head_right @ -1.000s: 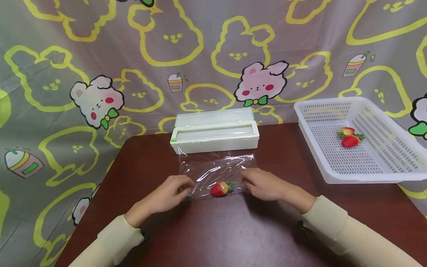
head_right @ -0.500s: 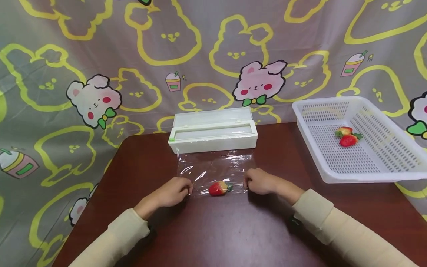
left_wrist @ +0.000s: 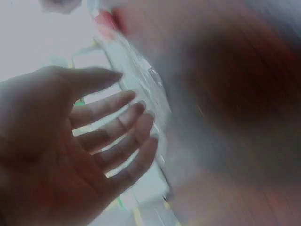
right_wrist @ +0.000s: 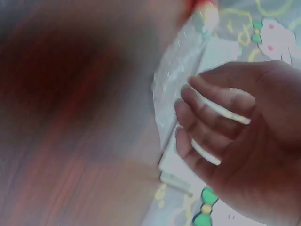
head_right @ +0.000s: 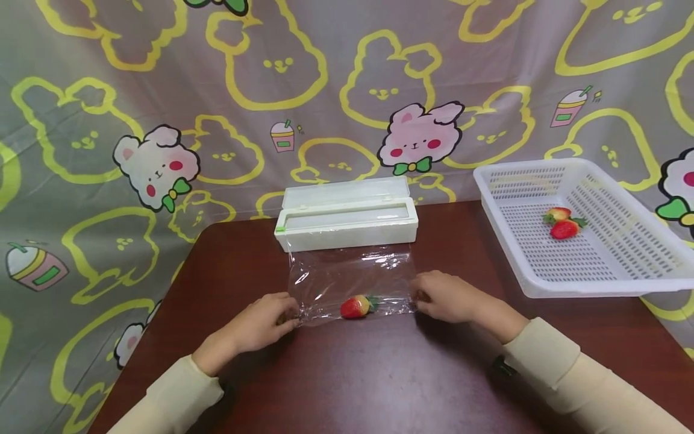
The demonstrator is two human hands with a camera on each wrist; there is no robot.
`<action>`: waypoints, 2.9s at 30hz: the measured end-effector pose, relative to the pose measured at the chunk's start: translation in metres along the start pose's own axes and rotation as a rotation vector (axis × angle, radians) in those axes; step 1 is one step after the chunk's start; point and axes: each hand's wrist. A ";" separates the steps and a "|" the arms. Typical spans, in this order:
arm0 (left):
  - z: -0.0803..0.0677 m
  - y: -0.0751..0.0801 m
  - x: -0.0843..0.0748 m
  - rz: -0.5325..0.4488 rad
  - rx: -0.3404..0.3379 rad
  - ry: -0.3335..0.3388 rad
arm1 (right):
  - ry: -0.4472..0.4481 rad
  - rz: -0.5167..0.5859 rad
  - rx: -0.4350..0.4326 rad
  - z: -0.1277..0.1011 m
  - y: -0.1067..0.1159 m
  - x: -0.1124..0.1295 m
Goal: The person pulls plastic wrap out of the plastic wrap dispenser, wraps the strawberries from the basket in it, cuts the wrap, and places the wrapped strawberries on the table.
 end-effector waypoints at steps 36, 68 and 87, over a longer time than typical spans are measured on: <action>0.013 -0.013 0.036 -0.167 -0.177 -0.163 | 0.058 -0.061 -0.148 0.005 -0.022 -0.018; 0.052 -0.014 0.048 -0.114 -0.214 -0.007 | -0.109 0.176 -0.154 0.038 -0.024 -0.037; 0.065 -0.008 -0.010 -0.055 -0.215 -0.145 | 0.074 0.075 -0.201 0.066 0.006 0.014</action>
Point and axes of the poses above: each hand's wrist, its own z-axis towards the middle knuckle, its own y-axis out of the back of the hand, x = y × z, and after that the axes turned 6 degrees about -z, right-handed
